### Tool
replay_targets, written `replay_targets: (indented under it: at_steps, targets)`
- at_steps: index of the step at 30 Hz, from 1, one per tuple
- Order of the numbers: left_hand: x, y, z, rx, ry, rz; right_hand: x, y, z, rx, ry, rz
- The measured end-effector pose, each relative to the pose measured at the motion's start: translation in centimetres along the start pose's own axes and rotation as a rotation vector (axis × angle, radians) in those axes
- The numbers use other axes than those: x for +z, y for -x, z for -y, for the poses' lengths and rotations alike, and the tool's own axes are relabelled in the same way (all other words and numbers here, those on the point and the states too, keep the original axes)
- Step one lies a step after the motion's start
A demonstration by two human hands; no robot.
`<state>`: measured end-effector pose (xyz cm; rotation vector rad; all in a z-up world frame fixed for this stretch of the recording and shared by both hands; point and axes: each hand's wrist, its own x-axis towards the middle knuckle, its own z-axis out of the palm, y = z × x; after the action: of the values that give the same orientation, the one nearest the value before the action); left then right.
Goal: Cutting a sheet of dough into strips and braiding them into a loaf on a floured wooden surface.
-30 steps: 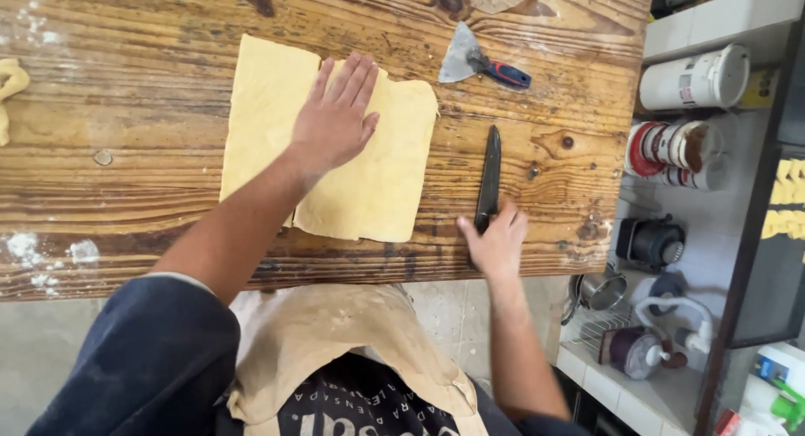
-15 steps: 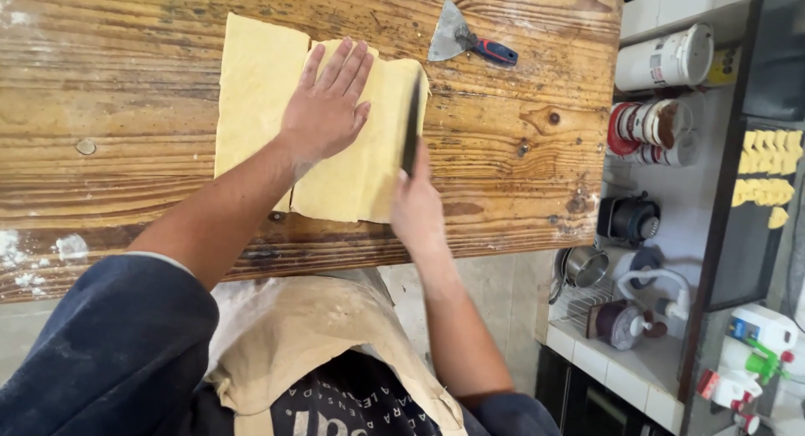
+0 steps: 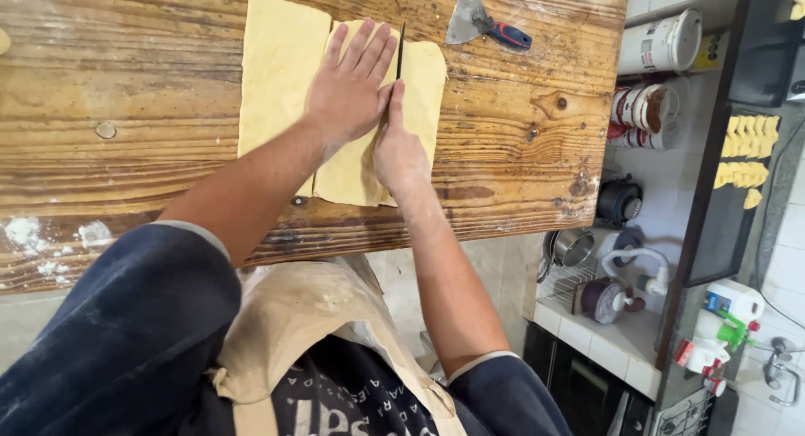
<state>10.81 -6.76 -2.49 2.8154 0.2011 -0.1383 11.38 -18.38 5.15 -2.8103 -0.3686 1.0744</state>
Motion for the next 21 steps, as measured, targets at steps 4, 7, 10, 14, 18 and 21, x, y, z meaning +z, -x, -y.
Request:
replay_targets:
  at_steps: [4,7,10,14,18,21]
  targets:
    - [-0.3,-0.6,0.4,-0.008,-0.006,-0.034,-1.1,3.9,-0.4,-0.034,-0.013,0.067]
    - [0.0,0.4,-0.1,0.004,0.074,-0.017,1.3,5.4,-2.3,0.007,-0.005,0.032]
    - [-1.3,0.7,0.2,-0.002,0.111,0.041,0.3,7.9,-0.5,0.004,0.056,0.051]
    - [-2.5,0.7,0.4,-0.016,0.173,0.101,0.4,13.7,1.3,0.213,0.066,0.263]
    - [-2.9,0.8,0.4,-0.009,0.174,0.124,9.3,11.5,-4.1,0.147,-0.025,0.033]
    - [-3.3,0.8,0.5,0.018,0.171,0.126,9.3,10.5,-4.1,0.120,-0.043,-0.048]
